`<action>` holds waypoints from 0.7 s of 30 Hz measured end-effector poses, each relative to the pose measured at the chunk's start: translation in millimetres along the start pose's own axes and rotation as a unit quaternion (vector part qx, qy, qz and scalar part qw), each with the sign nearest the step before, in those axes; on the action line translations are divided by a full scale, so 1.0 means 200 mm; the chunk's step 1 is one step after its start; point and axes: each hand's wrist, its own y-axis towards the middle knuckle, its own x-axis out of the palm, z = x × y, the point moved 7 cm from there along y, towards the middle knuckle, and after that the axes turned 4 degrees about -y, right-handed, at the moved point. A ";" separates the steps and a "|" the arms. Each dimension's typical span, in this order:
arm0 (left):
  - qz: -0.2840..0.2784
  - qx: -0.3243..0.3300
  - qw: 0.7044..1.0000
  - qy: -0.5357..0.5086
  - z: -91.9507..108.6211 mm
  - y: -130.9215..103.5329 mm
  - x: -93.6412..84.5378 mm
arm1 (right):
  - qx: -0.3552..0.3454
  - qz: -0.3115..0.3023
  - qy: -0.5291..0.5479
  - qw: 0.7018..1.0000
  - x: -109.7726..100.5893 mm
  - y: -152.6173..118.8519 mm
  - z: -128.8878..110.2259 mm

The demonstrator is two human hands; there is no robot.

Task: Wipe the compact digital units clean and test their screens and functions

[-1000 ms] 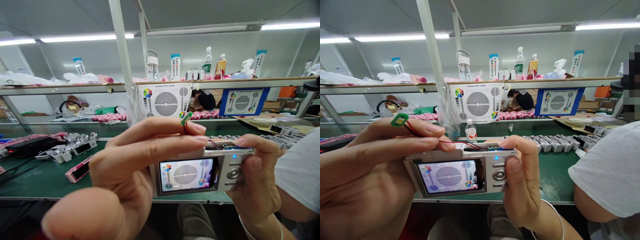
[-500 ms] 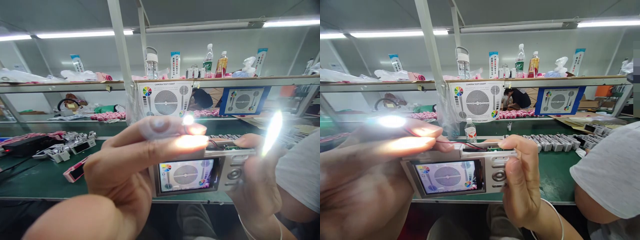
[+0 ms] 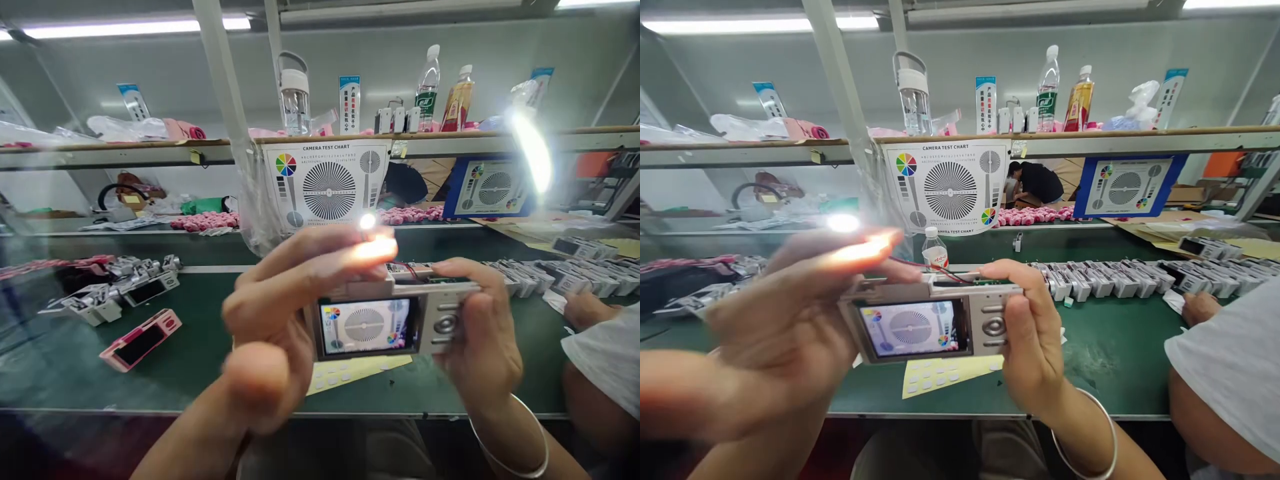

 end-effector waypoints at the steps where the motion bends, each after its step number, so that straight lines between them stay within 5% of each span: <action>1: -0.008 -0.001 1.000 -0.013 -0.09 -0.01 -0.01 | 0.026 -0.003 0.003 1.000 0.00 0.01 0.08; 7: -0.011 -0.066 0.998 -0.019 -0.69 -0.23 -0.11 | 0.222 -0.006 0.072 0.972 0.00 0.01 0.68; 12: -0.166 -0.266 0.939 0.139 -1.16 -0.64 -0.06 | 0.383 0.005 0.110 0.917 -0.04 -0.15 1.12; 16: -0.180 -0.322 0.911 0.184 -1.32 -0.82 -0.06 | 0.458 -0.005 0.116 0.881 -0.04 -0.28 1.30; 21: -0.187 -0.331 0.903 0.198 -1.33 -0.85 -0.11 | 0.509 -0.040 0.152 0.847 -0.01 -0.36 1.35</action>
